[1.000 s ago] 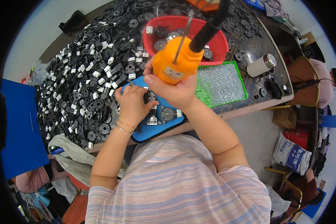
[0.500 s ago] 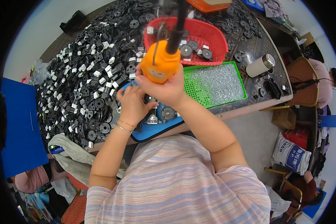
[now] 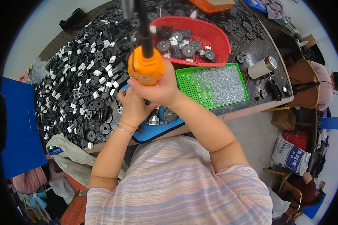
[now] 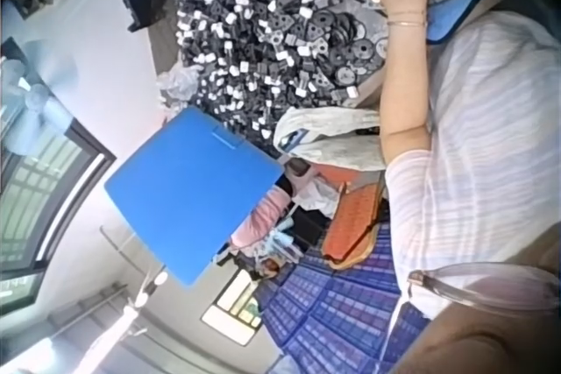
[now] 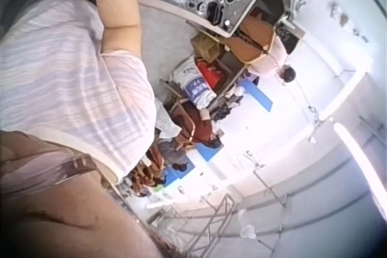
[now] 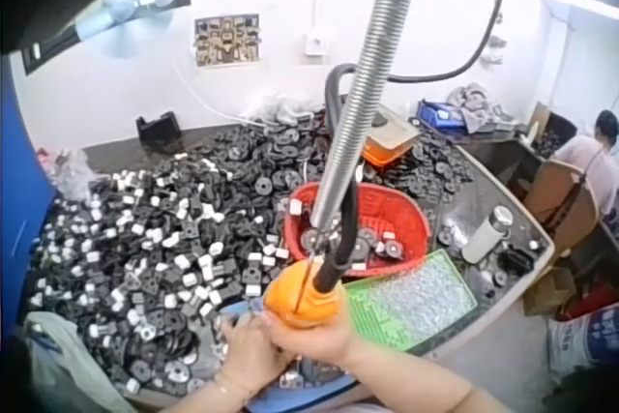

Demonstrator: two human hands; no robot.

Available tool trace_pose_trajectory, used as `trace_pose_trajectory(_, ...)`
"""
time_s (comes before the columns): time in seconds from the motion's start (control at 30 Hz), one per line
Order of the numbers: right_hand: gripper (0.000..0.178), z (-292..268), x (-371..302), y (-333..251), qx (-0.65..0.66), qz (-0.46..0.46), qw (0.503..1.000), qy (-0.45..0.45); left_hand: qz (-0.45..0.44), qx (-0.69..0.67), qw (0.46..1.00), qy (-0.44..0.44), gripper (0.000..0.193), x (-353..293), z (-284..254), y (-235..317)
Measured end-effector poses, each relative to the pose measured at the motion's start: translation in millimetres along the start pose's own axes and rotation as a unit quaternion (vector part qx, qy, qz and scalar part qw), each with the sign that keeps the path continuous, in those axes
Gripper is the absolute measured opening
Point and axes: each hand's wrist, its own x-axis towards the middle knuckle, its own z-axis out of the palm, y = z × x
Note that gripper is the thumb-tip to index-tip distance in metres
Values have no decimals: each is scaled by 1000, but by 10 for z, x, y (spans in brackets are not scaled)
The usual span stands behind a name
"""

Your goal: Assembling small mechanical components using an electric screwdriver at a workbench.

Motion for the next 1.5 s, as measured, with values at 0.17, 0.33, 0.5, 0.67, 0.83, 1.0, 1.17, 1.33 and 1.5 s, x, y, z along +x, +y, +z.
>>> trace_pose_trajectory(0.17,37,29,30,19,-2,-2,1000,-28,-8,-15,1000,4,37,11,-22,7)
trace_pose_trajectory(0.33,36,-84,95,-26,22,64,991,-113,6,-2,1000,8,36,43,-25,20)
trace_pose_trajectory(0.5,28,-383,154,-324,115,-13,992,-50,16,2,1000,-5,38,4,26,-46)
trace_pose_trajectory(0.67,23,-856,-64,-428,90,-29,992,79,22,15,1000,-5,39,-10,2,-8)
trace_pose_trajectory(0.83,26,-944,-223,-209,17,0,982,188,2,18,1000,-17,38,-19,18,37)
trace_pose_trajectory(1.0,24,-974,-169,-88,-6,-9,982,190,-13,23,999,-29,45,-54,-41,63)
trace_pose_trajectory(1.17,23,-958,-164,-50,7,-5,980,198,-23,24,999,-42,49,-74,-58,41)
trace_pose_trajectory(1.33,20,-984,-152,-23,-5,0,982,188,-21,22,998,-59,47,-59,-49,34)
trace_pose_trajectory(1.5,19,-963,-117,-38,-15,15,984,177,-17,18,998,-54,46,-61,-25,3)
